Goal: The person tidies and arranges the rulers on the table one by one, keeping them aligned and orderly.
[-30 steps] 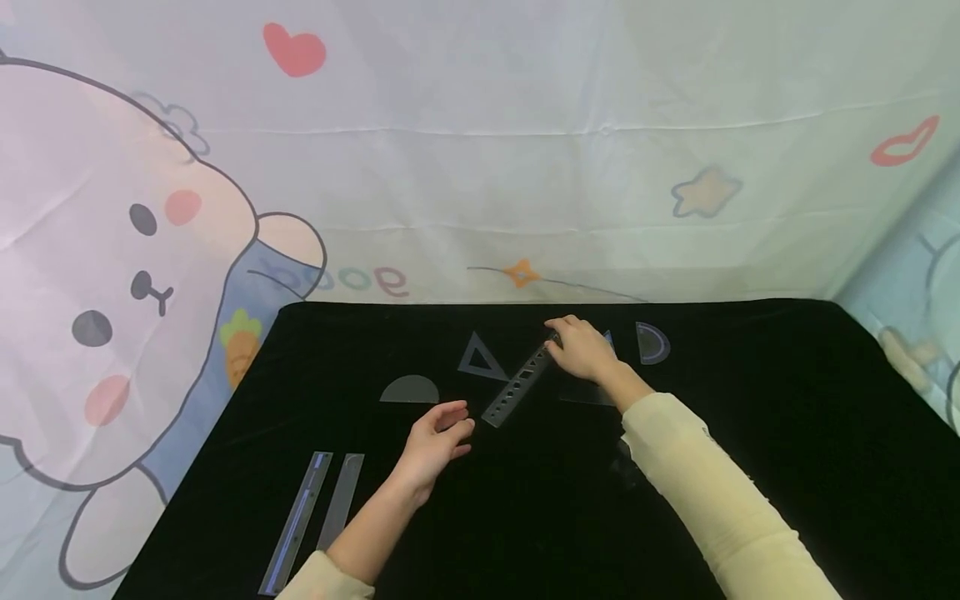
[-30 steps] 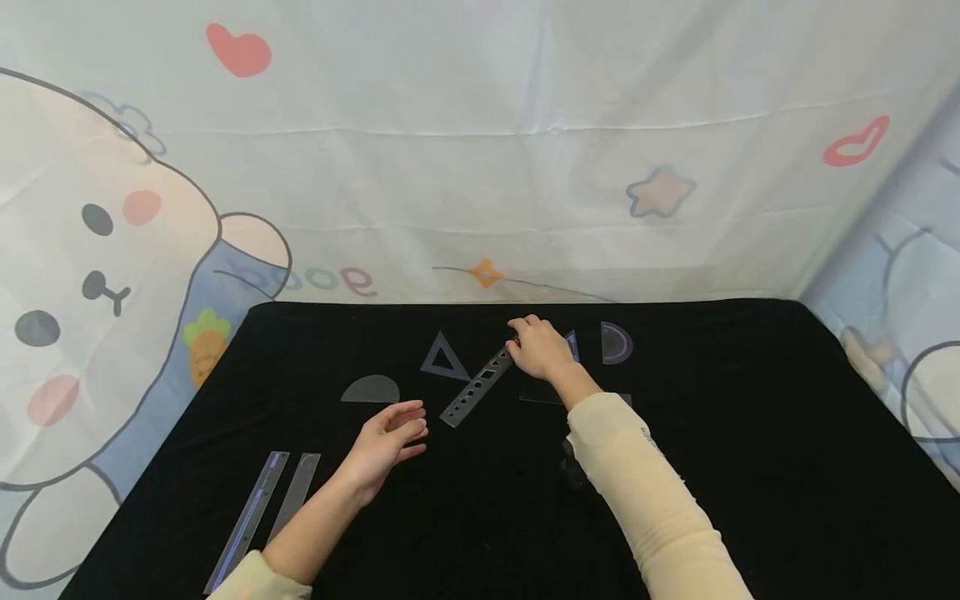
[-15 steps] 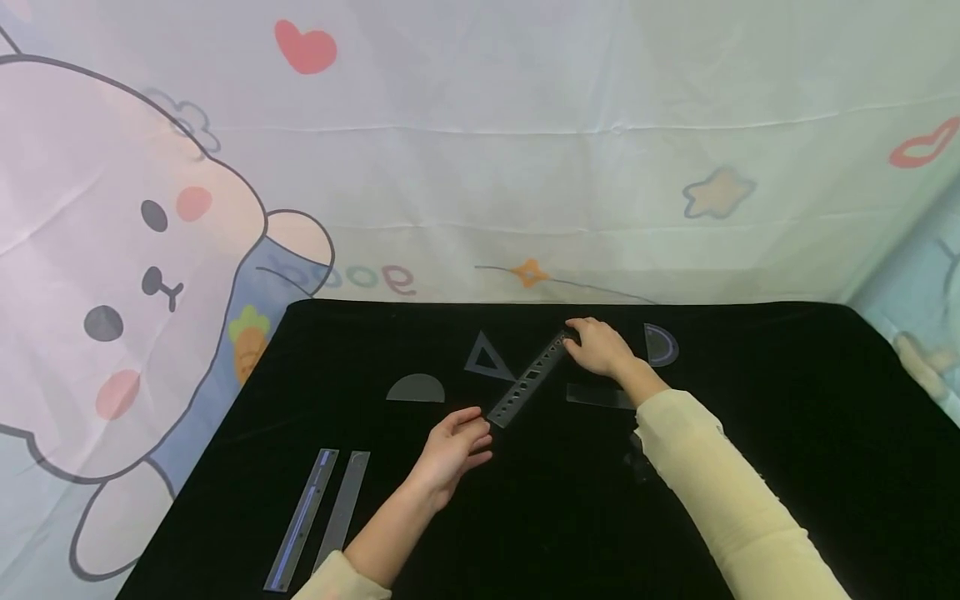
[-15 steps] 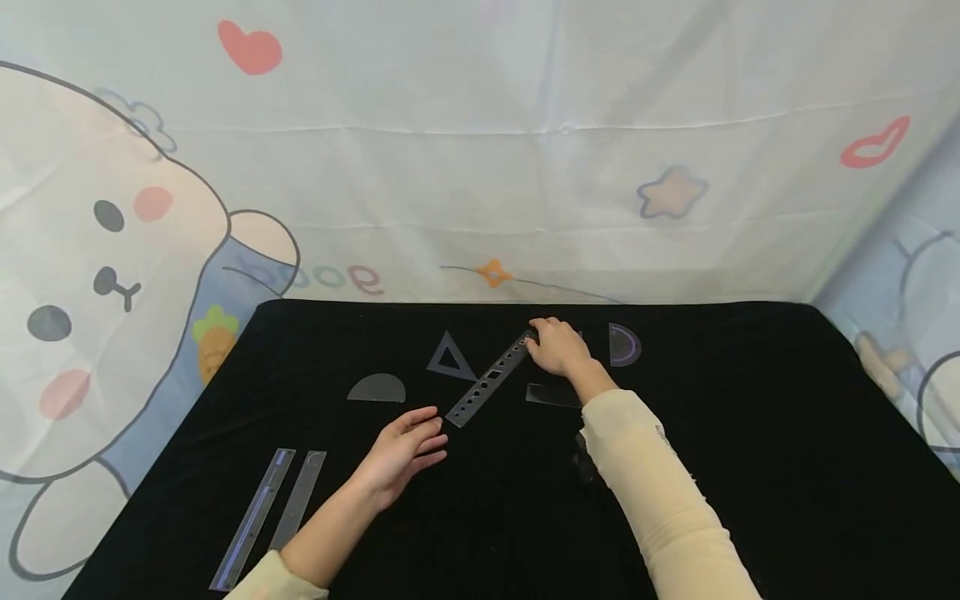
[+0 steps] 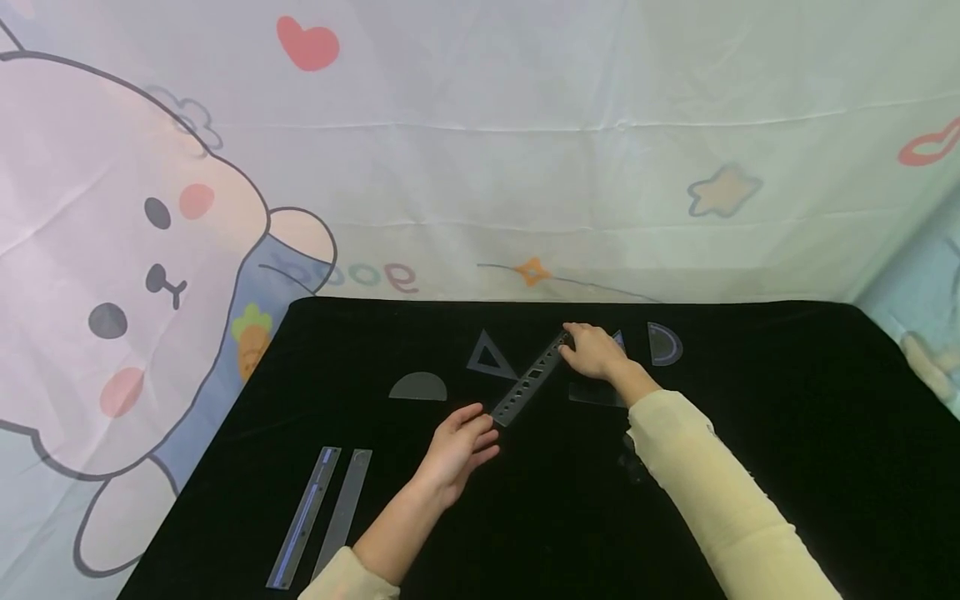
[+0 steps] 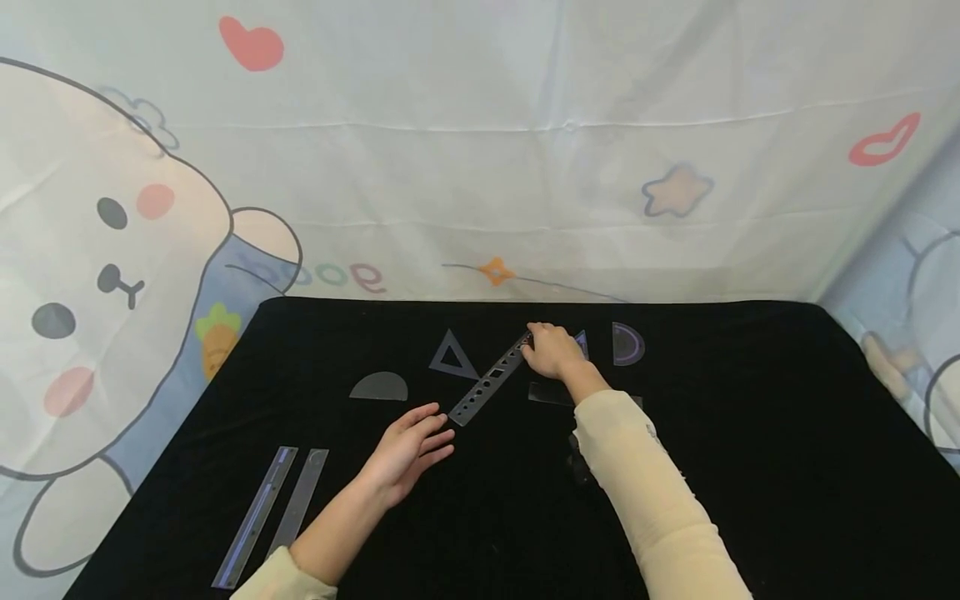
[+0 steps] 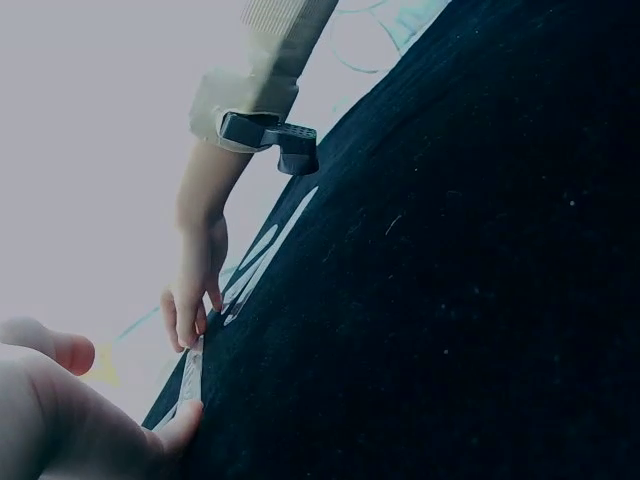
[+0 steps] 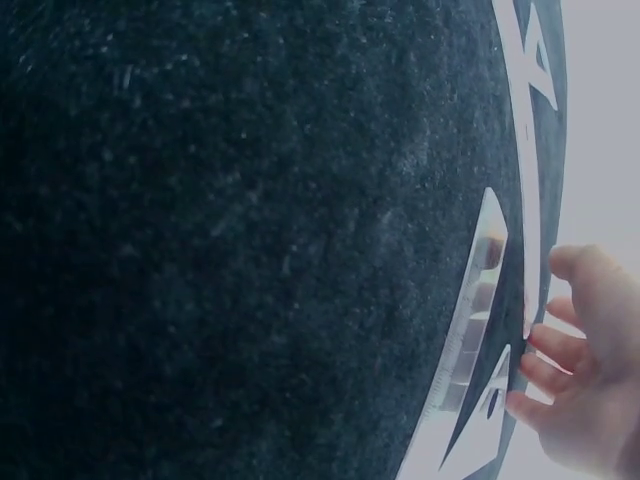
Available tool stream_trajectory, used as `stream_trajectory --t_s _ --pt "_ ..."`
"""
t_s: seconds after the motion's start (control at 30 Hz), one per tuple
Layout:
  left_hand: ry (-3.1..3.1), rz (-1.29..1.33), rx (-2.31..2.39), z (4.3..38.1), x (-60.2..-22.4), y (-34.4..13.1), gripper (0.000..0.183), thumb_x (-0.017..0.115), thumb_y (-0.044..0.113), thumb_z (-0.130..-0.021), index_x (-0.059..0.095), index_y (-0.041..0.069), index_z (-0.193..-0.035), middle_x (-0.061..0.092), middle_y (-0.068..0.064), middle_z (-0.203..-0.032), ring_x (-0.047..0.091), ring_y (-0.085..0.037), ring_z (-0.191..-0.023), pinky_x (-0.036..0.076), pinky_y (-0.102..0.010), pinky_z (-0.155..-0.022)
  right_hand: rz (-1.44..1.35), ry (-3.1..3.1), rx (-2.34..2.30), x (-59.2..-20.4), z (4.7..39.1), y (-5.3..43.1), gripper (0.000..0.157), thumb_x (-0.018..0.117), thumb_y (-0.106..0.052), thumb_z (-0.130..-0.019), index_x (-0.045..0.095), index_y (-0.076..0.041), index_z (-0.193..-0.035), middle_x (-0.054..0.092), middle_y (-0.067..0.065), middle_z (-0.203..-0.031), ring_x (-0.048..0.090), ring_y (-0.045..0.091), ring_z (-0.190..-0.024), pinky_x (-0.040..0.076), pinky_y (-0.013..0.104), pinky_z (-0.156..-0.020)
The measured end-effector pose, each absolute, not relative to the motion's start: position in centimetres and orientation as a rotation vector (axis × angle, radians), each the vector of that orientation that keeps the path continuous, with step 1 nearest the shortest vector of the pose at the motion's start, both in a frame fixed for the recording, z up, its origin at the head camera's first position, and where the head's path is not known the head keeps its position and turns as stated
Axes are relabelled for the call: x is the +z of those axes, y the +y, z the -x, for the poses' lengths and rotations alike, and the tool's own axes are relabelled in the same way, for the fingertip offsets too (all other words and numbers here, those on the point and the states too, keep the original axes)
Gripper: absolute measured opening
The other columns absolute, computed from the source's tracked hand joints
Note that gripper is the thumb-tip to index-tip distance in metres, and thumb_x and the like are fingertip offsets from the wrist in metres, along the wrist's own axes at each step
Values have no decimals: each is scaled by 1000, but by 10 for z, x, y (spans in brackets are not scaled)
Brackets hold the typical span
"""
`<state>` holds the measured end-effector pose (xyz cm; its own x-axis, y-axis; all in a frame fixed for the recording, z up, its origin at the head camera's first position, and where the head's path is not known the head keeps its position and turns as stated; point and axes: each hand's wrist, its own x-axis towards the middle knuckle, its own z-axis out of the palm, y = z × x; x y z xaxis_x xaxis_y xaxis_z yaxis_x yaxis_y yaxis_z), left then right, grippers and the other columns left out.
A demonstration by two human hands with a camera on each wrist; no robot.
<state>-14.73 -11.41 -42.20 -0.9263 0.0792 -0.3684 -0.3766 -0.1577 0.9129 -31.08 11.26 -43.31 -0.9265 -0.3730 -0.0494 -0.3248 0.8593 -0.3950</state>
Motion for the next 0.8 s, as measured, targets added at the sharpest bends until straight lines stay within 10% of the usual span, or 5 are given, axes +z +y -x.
stream_trajectory --t_s 0.8 --pt "1873 426 2196 147 -421 -104 50 47 18 -94 30 1 -138 37 -22 -132 49 -34 -118 44 -41 -98 480 2902 -735 -431 304 112 51 46 -25 -94 37 0 -137 39 26 -136 42 41 -121 39 53 -97"
